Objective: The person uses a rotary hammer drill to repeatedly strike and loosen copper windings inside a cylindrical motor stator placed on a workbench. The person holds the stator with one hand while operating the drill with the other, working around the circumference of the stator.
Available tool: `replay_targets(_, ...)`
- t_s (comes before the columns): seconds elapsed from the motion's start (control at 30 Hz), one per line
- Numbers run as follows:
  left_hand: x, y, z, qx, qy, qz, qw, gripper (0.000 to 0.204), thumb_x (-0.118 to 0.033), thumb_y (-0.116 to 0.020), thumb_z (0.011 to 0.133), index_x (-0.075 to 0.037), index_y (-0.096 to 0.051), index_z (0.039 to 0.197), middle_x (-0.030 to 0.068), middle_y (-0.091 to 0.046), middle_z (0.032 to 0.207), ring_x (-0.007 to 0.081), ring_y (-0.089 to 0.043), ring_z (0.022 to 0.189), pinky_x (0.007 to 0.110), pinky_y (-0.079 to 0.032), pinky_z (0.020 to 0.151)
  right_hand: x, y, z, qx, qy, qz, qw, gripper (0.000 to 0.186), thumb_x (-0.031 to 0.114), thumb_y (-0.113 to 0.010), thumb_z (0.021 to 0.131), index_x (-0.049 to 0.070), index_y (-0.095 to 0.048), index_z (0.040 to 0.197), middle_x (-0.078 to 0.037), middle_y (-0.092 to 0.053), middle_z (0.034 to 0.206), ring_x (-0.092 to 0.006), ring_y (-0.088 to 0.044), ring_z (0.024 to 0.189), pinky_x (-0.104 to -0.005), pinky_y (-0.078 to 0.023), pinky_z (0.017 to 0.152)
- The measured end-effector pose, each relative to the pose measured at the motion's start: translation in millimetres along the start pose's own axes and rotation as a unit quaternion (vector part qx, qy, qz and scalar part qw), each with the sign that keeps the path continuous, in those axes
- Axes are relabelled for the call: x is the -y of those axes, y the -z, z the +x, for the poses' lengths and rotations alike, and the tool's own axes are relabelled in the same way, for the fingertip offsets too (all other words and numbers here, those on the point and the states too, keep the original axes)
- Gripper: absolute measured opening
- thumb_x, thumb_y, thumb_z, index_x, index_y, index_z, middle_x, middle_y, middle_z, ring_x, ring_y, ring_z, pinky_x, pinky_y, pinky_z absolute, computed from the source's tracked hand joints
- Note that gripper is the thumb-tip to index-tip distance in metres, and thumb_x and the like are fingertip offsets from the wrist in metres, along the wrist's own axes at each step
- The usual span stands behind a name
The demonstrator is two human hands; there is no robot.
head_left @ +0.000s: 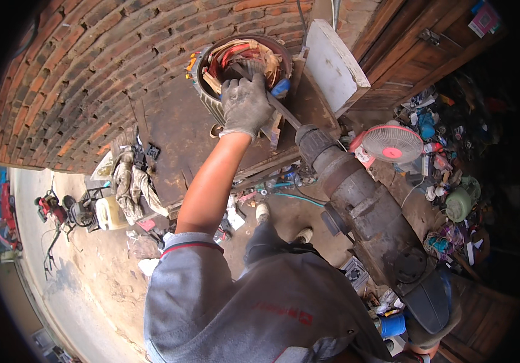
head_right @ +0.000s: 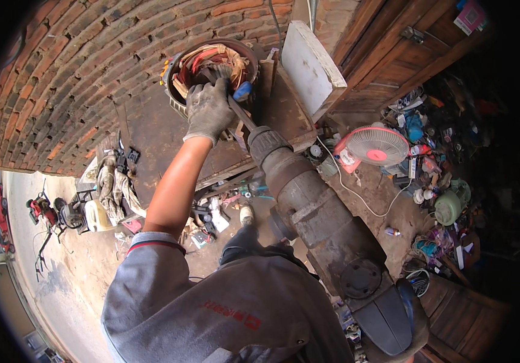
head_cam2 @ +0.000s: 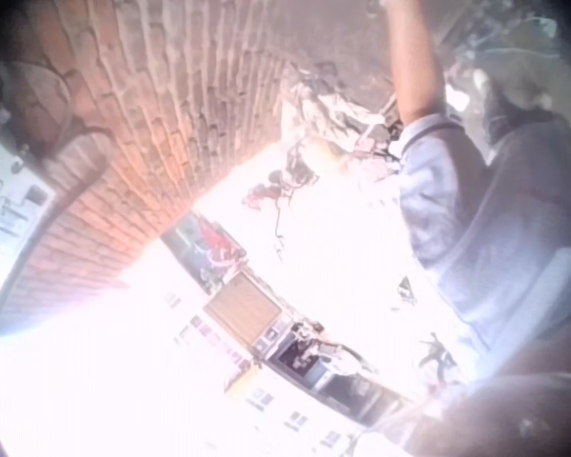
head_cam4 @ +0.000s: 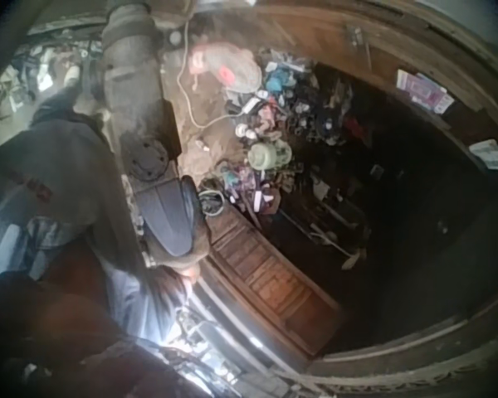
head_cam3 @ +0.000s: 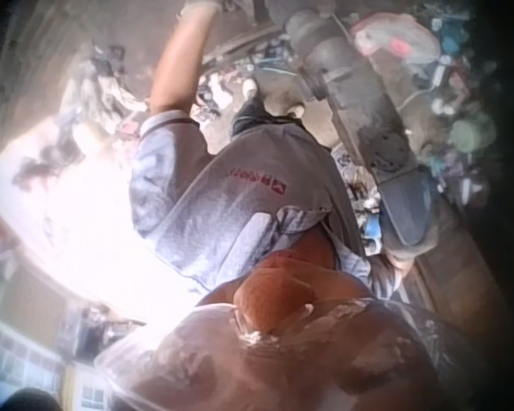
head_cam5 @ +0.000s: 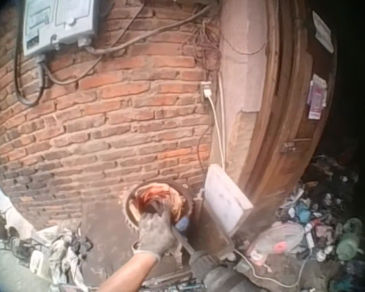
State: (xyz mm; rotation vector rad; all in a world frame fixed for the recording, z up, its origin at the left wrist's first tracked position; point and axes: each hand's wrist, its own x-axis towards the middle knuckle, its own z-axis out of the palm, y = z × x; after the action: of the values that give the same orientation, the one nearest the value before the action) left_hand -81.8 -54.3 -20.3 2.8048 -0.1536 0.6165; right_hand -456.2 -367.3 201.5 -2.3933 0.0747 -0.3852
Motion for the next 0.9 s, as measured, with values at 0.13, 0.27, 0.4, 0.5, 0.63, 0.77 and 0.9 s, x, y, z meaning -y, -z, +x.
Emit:
replay_targets(0.13, -3.1, 6.5, -1.1, 0.002, 0.004, -0.007, 1.0, 0.034, -0.028, -0.069, 0.082, -0.008, -0.07, 0.109, 0.0213, -0.072, 0.093, 0.0405, -0.067, 0.098, 0.053, -0.045, 0.1, -15.8, 5.0, -2.2, 0.01, -0.025, -0.004, 1.0, 0.06, 0.011, -0.079, 0.079, -0.003, -0.063, 0.135, -0.018, -0.072, 0.128, -0.0247, -0.069, 0.117, -0.0398, -0.055, 0.099)
replay_targets(0.27, -7.9, 3.1, 1.3, -0.001, 0.003, -0.014, 1.0, 0.029, -0.025, -0.067, 0.082, -0.007, -0.07, 0.104, 0.0213, -0.072, 0.093, 0.0391, -0.067, 0.099, 0.053, -0.044, 0.1, -58.5, 37.2, -39.5, -0.009, -0.151, -0.057, 0.987, 0.061, 0.011, -0.079, 0.08, -0.003, -0.062, 0.137, -0.019, -0.072, 0.129, -0.0259, -0.069, 0.117, -0.041, -0.055, 0.1)
replay_targets(0.4, -3.7, 7.7, 3.0, 0.007, 0.01, 0.0, 1.0, 0.028, -0.024, -0.067, 0.081, -0.007, -0.071, 0.103, 0.0207, -0.072, 0.094, 0.0389, -0.067, 0.099, 0.052, -0.045, 0.098, -56.2, 18.8, -38.6, -0.098, -0.068, -0.049, 0.992, 0.065, 0.011, -0.08, 0.079, -0.004, -0.061, 0.139, -0.019, -0.072, 0.128, -0.0267, -0.07, 0.116, -0.0417, -0.056, 0.1)
replay_targets(0.5, -3.0, 5.5, -0.2, -0.002, 0.0, -0.001, 1.0, 0.027, -0.023, -0.067, 0.081, -0.007, -0.071, 0.101, 0.0204, -0.072, 0.093, 0.039, -0.067, 0.097, 0.052, -0.046, 0.097, -41.5, 23.6, -23.4, 0.003, -0.115, -0.045, 0.992, 0.068, 0.009, -0.082, 0.077, -0.004, -0.06, 0.139, -0.018, -0.072, 0.128, -0.026, -0.071, 0.115, -0.0407, -0.056, 0.099)
replay_targets(0.63, -3.9, 5.5, 0.1, -0.023, -0.006, 0.0, 1.0, 0.026, -0.023, -0.067, 0.079, -0.007, -0.07, 0.099, 0.0201, -0.071, 0.091, 0.0392, -0.067, 0.094, 0.052, -0.046, 0.096, -38.2, 24.4, -23.2, 0.02, -0.132, -0.073, 0.988, 0.068, 0.007, -0.082, 0.076, -0.005, -0.06, 0.139, -0.018, -0.072, 0.128, -0.0245, -0.071, 0.114, -0.0392, -0.056, 0.099)
replay_targets(0.77, -1.9, 0.0, -1.8, -0.036, -0.009, 0.0, 0.999, 0.026, -0.023, -0.068, 0.078, -0.007, -0.07, 0.098, 0.0199, -0.071, 0.09, 0.0394, -0.066, 0.093, 0.052, -0.046, 0.096, -44.0, 18.1, -24.5, 0.004, -0.127, -0.063, 0.99, 0.066, 0.007, -0.082, 0.077, -0.005, -0.06, 0.138, -0.018, -0.072, 0.129, -0.024, -0.071, 0.113, -0.0388, -0.056, 0.099)
replay_targets(0.9, -2.9, 0.8, -2.5, -0.042, -0.01, 0.002, 0.999, 0.024, -0.023, -0.066, 0.08, -0.007, -0.07, 0.098, 0.0199, -0.071, 0.088, 0.0399, -0.066, 0.093, 0.053, -0.046, 0.096, -41.1, 10.5, -17.2, 0.012, -0.13, -0.052, 0.99, 0.065, 0.007, -0.081, 0.078, -0.005, -0.061, 0.138, -0.018, -0.072, 0.129, -0.0238, -0.071, 0.113, -0.0387, -0.056, 0.099)
